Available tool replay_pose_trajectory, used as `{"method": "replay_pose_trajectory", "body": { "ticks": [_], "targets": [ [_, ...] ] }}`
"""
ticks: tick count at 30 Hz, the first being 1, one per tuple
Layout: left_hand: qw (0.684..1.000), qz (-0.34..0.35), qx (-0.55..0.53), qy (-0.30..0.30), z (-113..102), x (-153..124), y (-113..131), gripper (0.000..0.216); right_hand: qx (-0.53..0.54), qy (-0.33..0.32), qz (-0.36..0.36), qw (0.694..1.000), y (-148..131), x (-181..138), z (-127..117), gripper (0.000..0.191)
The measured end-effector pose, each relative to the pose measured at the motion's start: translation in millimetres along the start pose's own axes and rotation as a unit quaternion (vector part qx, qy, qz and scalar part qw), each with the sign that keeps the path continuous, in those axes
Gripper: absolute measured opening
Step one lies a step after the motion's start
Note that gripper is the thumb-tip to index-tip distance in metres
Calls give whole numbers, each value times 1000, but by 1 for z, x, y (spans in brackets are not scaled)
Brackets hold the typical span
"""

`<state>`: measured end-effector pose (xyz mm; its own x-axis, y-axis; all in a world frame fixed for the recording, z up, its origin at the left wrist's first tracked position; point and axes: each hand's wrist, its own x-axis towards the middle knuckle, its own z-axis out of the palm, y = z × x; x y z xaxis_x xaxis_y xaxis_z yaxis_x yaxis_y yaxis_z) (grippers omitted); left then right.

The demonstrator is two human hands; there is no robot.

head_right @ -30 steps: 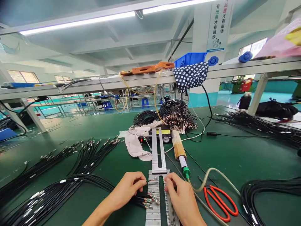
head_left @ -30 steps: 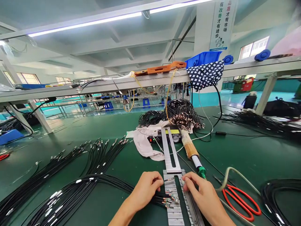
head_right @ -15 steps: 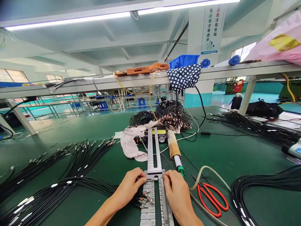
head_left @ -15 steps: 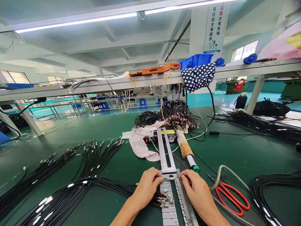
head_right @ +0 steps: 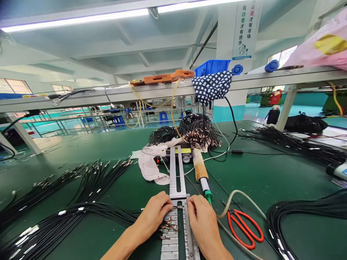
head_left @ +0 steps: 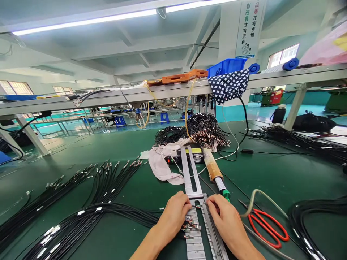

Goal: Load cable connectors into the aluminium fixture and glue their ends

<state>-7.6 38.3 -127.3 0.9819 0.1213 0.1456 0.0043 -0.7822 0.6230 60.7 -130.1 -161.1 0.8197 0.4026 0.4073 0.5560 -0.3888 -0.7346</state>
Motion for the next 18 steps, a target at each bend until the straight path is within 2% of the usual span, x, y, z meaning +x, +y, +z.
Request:
{"method": "replay_pose_trajectory", "body": {
  "ticks": [9, 15, 18],
  "targets": [
    [999, -9, -29, 17, 5, 1, -3, 12, 8, -13, -6, 1000, 4, -2, 4, 31],
    [999, -12, -45, 27, 9, 0, -4, 12, -6, -21, -101, 995, -5, -5, 11, 30],
    [998, -25, -43, 33, 12, -2, -6, 11, -17, -4, -169, 986, 6, -9, 17, 27]
  ]
}}
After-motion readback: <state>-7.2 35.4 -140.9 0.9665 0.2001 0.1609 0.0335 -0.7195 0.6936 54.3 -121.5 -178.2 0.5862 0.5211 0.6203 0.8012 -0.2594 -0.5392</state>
